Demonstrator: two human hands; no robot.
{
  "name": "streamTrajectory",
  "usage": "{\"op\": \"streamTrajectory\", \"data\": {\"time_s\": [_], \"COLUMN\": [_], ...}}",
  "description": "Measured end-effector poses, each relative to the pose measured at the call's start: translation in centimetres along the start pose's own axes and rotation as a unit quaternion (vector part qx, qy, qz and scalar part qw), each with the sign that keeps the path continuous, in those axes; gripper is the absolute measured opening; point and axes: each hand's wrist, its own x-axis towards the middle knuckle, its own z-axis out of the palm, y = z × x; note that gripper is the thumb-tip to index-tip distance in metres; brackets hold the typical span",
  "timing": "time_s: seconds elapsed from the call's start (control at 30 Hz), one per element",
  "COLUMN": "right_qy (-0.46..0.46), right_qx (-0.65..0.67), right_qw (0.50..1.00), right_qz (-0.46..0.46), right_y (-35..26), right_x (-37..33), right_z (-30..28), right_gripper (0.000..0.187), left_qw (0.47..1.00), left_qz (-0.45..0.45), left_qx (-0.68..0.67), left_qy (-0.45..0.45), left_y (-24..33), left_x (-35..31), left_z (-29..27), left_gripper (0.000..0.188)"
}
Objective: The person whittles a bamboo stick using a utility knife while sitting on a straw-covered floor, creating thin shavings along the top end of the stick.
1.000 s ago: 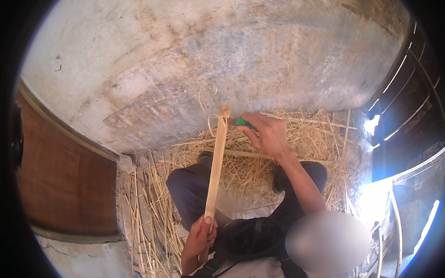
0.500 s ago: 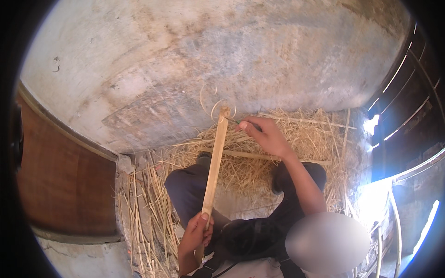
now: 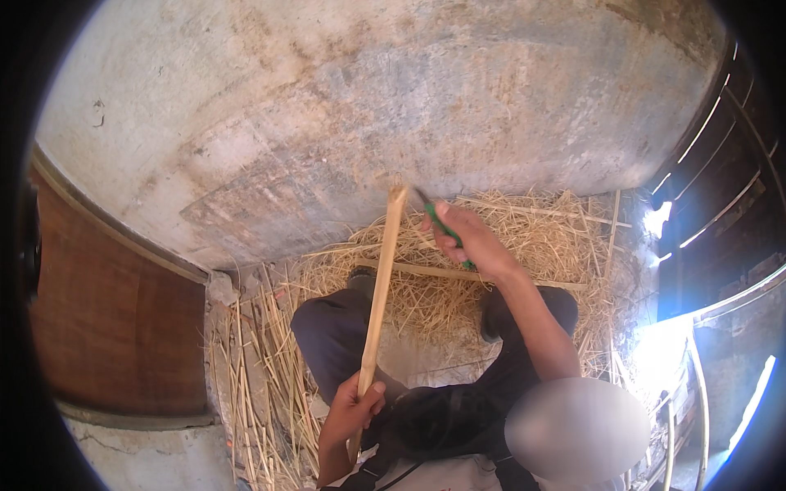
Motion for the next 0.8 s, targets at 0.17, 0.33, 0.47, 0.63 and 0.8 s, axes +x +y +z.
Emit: {"op": "streamTrajectory", "data": {"time_s": [0.17, 0.33, 0.47, 0.63, 0.8], "right_qy": [0.086, 0.080, -0.014, -0.042, -0.029], "right_qx": [-0.047, -0.298, -0.358, -0.407, -0.432], "right_qw": [0.986, 0.897, 0.857, 0.809, 0.779], "right_qz": [-0.132, -0.317, -0.370, -0.421, -0.454], "right_y": [0.1, 0.6, 1.9, 3.3, 3.0], "right_x": [-0.1, -1.7, -2.6, -3.1, -3.3], "right_z": [0.4, 3.0, 5.5, 7.5, 8.0], "right_gripper": [0.052, 0.036, 0.030, 0.033, 0.034], "left_qw": [0.998, 0.989, 0.985, 0.989, 0.988], "left_qz": [0.027, 0.118, 0.146, 0.115, 0.130], "left_qx": [-0.032, 0.017, 0.025, 0.022, 0.032], "left_qy": [0.039, 0.082, 0.088, 0.095, 0.082], "left_y": [-1.3, -0.9, 0.6, 1.8, 2.3], "left_x": [0.6, 2.3, 3.4, 3.4, 3.6], "left_z": [-0.4, -0.8, -0.8, -0.6, -0.7], "left_gripper": [0.022, 0.026, 0.027, 0.034, 0.036]}}
